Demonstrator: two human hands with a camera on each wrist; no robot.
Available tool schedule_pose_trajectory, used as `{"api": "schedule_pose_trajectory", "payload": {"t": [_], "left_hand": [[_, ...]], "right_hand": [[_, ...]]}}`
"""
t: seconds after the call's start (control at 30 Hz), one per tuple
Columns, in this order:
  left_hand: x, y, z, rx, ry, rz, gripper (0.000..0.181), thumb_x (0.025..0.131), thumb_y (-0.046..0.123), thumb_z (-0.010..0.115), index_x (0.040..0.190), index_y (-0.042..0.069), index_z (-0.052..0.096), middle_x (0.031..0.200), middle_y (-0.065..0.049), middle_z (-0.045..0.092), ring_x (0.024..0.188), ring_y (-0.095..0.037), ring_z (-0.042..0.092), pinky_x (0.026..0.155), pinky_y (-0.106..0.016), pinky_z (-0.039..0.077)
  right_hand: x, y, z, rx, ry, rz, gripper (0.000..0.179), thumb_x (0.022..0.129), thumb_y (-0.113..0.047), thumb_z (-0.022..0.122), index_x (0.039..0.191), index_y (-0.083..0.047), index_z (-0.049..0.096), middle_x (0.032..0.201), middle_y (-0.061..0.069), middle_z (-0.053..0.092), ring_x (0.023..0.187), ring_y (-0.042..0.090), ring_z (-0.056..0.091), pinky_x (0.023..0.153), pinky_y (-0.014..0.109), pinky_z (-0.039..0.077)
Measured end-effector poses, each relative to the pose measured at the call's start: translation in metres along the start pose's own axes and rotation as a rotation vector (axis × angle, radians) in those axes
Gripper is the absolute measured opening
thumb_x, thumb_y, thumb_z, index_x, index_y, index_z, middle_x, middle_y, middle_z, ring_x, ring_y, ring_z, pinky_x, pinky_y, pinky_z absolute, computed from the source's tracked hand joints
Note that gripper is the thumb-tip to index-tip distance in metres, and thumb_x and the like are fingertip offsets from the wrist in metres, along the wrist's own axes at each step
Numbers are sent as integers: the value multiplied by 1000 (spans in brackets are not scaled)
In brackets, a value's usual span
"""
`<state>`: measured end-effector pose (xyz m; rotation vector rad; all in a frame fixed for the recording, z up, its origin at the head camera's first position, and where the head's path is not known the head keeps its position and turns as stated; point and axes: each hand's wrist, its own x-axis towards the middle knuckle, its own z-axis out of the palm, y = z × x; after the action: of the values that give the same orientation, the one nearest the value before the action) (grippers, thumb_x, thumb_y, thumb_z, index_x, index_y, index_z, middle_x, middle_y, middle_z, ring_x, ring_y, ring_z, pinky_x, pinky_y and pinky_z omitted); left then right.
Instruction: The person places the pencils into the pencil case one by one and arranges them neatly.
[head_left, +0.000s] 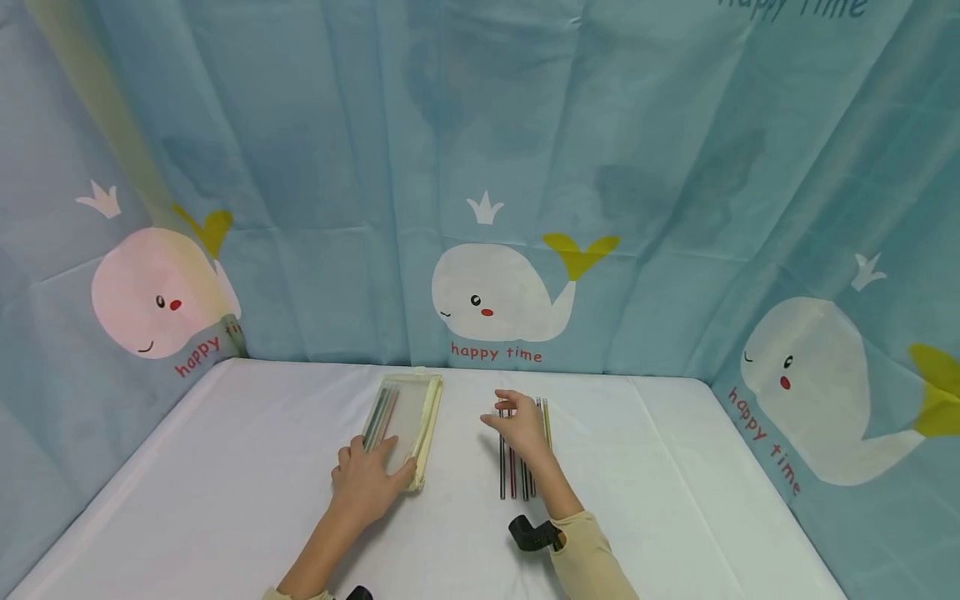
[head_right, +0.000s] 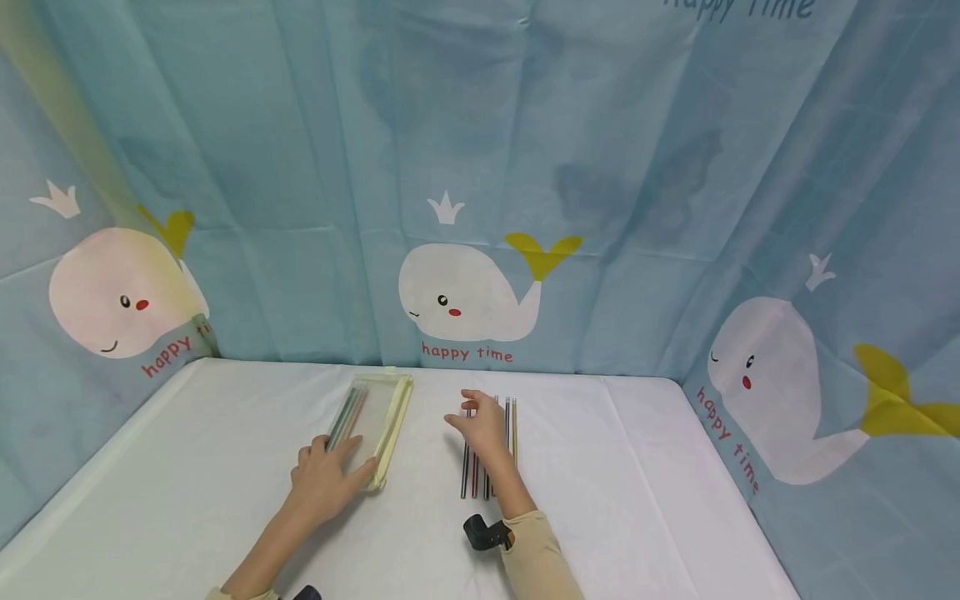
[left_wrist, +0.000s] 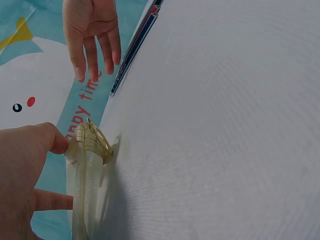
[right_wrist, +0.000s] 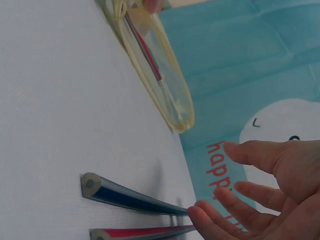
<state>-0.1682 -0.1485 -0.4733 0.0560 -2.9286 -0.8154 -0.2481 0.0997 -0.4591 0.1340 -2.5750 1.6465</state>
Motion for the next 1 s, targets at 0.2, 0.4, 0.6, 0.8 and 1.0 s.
{"api": "schedule_pose_trajectory", "payload": {"t": [0.2, 0.4, 0.6, 0.8, 1.0], "left_hand": [[1, -2, 1, 1, 6, 2, 64, 99, 48, 62, 141, 1, 65, 142, -46, 43, 129, -63, 43, 92, -76, 42], [2, -1, 1, 4, 3, -2, 64, 99, 48, 61, 141, 1, 65, 142, -46, 42, 129, -63, 42, 93, -76, 42], [2, -1, 0, 2, -1, -3, 64, 99, 48, 61, 142, 1, 64, 142, -45, 42, 130, -62, 42, 93, -76, 41], [1, 0, 0, 6, -8, -5, 64, 99, 49, 61, 142, 1, 64, 143, -45, 42, 130, -62, 42, 94, -75, 41], [0, -1, 0, 4, -7, -6, 64, 100, 49, 61, 142, 1, 64, 143, -45, 42, 130, -62, 42, 94, -76, 41]], "right_hand": [[1, 0, -2, -36, 4, 5, 54, 90, -10, 82, 137, 8, 64, 120, 26, 71, 115, 44, 66, 91, 53, 57], [1, 2, -1, -47, -14, 22, 57, 89, -10, 83, 139, 8, 63, 122, 27, 71, 117, 44, 66, 92, 53, 57], [0, 1, 0, -33, -28, 38, 58, 89, -9, 83, 139, 8, 62, 123, 28, 69, 113, 44, 67, 84, 49, 60], [-1, 0, 1, -6, -35, 77, 59, 88, -6, 83, 141, 8, 61, 123, 28, 67, 104, 39, 68, 71, 38, 62], [-3, 0, 6, -3, -57, 116, 61, 86, -4, 85, 141, 7, 61, 122, 27, 67, 97, 34, 70, 69, 36, 62]]}}
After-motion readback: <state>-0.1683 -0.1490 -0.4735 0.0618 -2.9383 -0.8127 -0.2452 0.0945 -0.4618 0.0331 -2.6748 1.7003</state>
